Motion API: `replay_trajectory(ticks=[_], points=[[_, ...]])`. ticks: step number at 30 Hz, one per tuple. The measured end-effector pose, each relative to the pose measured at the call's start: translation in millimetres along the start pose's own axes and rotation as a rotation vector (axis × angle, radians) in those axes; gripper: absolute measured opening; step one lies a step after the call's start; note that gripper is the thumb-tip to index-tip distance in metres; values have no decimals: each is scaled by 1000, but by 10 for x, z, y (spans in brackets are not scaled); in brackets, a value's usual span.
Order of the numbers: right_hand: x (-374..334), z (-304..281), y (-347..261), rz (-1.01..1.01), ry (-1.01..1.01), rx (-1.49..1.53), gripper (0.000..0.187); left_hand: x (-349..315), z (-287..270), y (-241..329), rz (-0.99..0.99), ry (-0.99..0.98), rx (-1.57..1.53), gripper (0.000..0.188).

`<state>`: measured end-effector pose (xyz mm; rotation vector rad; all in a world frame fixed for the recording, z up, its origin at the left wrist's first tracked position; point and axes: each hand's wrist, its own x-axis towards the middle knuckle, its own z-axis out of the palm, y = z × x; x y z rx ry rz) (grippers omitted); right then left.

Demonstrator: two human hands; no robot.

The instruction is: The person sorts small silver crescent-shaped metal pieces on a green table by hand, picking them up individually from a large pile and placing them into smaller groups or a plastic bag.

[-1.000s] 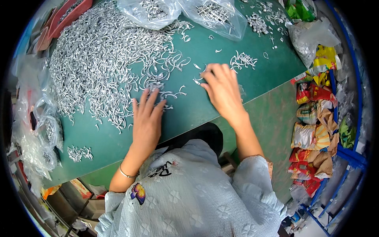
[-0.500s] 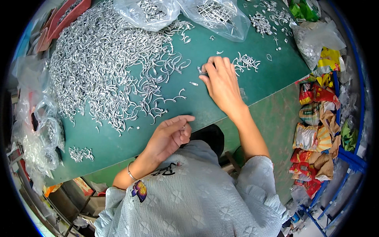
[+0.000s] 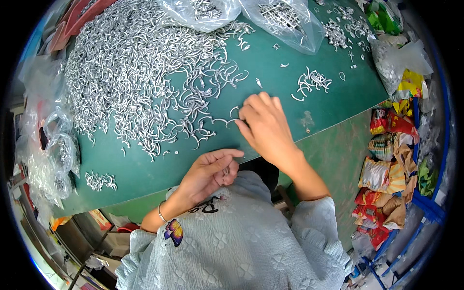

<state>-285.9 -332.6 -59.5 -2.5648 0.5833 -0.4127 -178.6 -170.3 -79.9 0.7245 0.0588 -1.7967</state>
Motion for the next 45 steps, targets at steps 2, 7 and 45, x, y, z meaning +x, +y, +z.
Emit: replay_trajectory(ticks=[2, 7, 45], points=[[-46, -103, -84, -11, -54, 85, 16, -20, 175, 52, 34, 160, -64, 35], [12, -38, -202, -66, -58, 155, 21, -39, 95, 26, 85, 156, -173, 33], [-142, -92, 333, 236, 358, -407, 9, -256, -127, 41, -26, -7, -80, 27]])
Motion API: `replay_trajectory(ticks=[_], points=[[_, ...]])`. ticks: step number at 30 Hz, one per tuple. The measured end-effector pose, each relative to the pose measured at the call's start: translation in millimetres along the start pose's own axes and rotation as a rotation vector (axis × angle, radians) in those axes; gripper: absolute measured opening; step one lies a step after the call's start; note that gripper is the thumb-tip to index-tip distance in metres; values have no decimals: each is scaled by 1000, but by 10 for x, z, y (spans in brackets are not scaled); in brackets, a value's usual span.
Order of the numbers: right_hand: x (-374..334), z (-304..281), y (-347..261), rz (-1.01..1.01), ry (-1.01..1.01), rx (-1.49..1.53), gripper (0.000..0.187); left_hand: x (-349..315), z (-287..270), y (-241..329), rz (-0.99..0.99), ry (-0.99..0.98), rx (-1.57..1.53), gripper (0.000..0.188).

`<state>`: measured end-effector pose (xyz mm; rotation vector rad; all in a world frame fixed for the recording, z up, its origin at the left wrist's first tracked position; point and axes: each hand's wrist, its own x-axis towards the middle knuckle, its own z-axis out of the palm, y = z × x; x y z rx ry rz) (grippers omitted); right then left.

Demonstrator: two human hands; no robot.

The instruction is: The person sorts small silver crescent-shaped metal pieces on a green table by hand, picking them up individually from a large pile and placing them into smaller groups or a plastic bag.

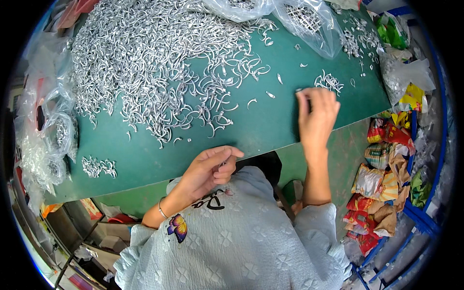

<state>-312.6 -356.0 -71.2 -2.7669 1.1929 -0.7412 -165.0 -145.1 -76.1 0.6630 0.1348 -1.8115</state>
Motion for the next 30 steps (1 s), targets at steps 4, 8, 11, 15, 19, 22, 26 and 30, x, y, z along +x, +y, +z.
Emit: replay_trajectory(ticks=[4, 8, 11, 15, 19, 22, 26, 30], points=[[38, 22, -91, -24, 147, 43, 13, 1, 34, -4, -28, -3, -1, 27], [-18, 239, -614, -327, -249, 382, 22, 3, 21, -31, -17, 4, -1, 28], [12, 273, -677, -299, -235, 342, 14, -28, 64, 3, 2, 52, 19, 32], [-38, -57, -716, -311, -407, 579, 15, -1, 222, 34, 72, 295, -185, 37], [-70, -16, -750, -397, -490, 716, 17, -11, 95, -94, 181, 266, -194, 39], [-51, 174, -740, -416, -386, 516, 18, -89, -228, -88, 46, -181, -141, 38], [-53, 132, -675, -435, -373, 415, 18, -166, -144, -55, 71, -40, -70, 28], [-59, 139, -728, -420, -358, 432, 17, -157, -82, -72, 106, 29, -73, 27]])
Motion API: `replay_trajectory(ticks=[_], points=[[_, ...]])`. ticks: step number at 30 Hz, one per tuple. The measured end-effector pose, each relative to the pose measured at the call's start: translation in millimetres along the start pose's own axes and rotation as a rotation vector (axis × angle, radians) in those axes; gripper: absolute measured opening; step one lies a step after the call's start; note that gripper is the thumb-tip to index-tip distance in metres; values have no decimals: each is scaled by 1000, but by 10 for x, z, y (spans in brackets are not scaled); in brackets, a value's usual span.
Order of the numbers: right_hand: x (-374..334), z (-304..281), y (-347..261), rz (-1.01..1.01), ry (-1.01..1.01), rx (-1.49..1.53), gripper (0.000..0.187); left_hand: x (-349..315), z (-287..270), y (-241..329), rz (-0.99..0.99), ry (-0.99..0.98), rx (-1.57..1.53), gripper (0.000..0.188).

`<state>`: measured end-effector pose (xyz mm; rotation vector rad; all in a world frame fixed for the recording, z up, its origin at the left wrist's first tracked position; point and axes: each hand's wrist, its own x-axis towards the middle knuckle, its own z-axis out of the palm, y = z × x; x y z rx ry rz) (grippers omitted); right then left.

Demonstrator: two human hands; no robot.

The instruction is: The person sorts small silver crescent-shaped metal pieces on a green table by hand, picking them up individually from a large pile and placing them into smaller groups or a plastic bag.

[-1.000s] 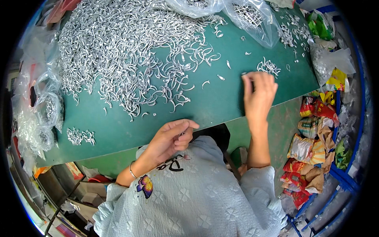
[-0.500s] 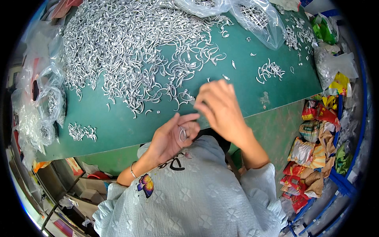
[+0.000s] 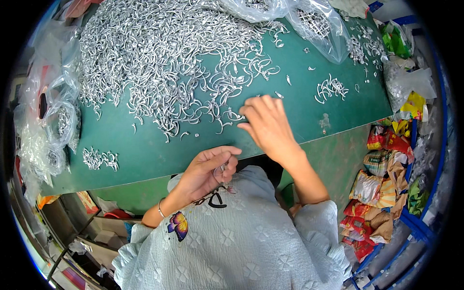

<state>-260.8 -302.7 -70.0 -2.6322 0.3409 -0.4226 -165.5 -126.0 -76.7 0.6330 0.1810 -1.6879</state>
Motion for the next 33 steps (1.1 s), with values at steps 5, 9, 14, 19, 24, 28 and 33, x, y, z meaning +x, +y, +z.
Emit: replay_trajectory(ticks=[5, 9, 14, 19, 24, 28, 33], points=[[-18, -148, -48, 6, -2, 24, 15, 0, -25, 0, 31, 13, 44, 37], [-33, -81, 19, 9, -20, -19, 12, 17, 125, 68, 40, 56, -53, 41], [-90, -141, -246, -99, -200, 299, 16, 71, 20, -33, 108, 76, -161, 41], [-6, -40, -103, 69, 7, -16, 17, 124, -332, -114, 70, -397, -266, 41], [-43, -127, -230, -13, -105, 164, 17, -27, 249, 101, 62, 253, -91, 38], [-36, 10, -300, 49, -19, 147, 22, -40, 74, -2, 116, 210, -59, 39], [19, 283, -406, 174, 85, -45, 21, -104, -365, -46, -13, -154, -82, 37]])
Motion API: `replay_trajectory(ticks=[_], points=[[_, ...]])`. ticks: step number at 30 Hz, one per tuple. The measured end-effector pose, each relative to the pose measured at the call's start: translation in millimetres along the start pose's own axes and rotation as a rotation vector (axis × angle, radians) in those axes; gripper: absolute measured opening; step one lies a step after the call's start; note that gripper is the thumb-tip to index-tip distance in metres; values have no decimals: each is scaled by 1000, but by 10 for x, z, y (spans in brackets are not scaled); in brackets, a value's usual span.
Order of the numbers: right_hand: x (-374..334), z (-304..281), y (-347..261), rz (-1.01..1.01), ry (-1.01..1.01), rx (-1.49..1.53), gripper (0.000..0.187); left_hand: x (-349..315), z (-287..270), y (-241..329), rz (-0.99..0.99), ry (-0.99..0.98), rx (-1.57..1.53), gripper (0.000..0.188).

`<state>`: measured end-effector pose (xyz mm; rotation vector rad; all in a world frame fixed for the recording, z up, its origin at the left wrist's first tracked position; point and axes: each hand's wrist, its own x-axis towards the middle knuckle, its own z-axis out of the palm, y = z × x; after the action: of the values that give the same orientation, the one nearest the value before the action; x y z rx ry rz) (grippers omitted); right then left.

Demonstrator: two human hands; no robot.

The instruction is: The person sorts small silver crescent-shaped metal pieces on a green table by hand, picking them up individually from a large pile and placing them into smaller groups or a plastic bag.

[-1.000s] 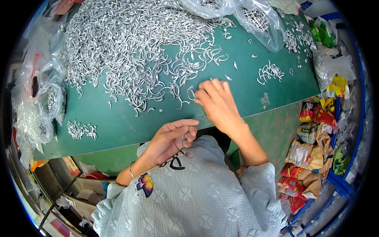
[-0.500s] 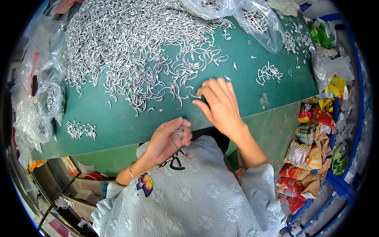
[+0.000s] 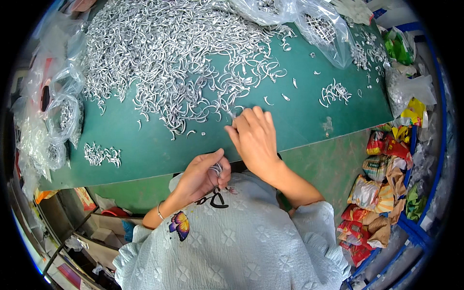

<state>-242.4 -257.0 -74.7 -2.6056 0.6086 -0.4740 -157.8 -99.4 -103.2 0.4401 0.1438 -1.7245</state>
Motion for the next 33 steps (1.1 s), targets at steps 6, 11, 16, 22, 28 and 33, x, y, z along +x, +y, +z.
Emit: replay_trajectory(ticks=[6, 11, 16, 22, 28, 33], points=[[-41, -150, 20, 58, 13, 35, 15, -38, 336, 110, 111, 271, 165, 38], [28, 36, 14, -13, 53, -30, 13, -11, 342, 138, 103, 248, 161, 37], [47, -53, 82, 20, 60, -21, 13, -34, 326, 159, 117, 276, 161, 37], [60, 15, 179, 43, 99, -105, 13, 33, 352, 176, 104, 215, 166, 37], [29, -148, 264, 85, 148, 77, 8, 81, 399, 192, 129, 229, 100, 39], [43, -218, 325, 148, 178, -37, 16, 106, 422, 210, 120, 240, 124, 39]])
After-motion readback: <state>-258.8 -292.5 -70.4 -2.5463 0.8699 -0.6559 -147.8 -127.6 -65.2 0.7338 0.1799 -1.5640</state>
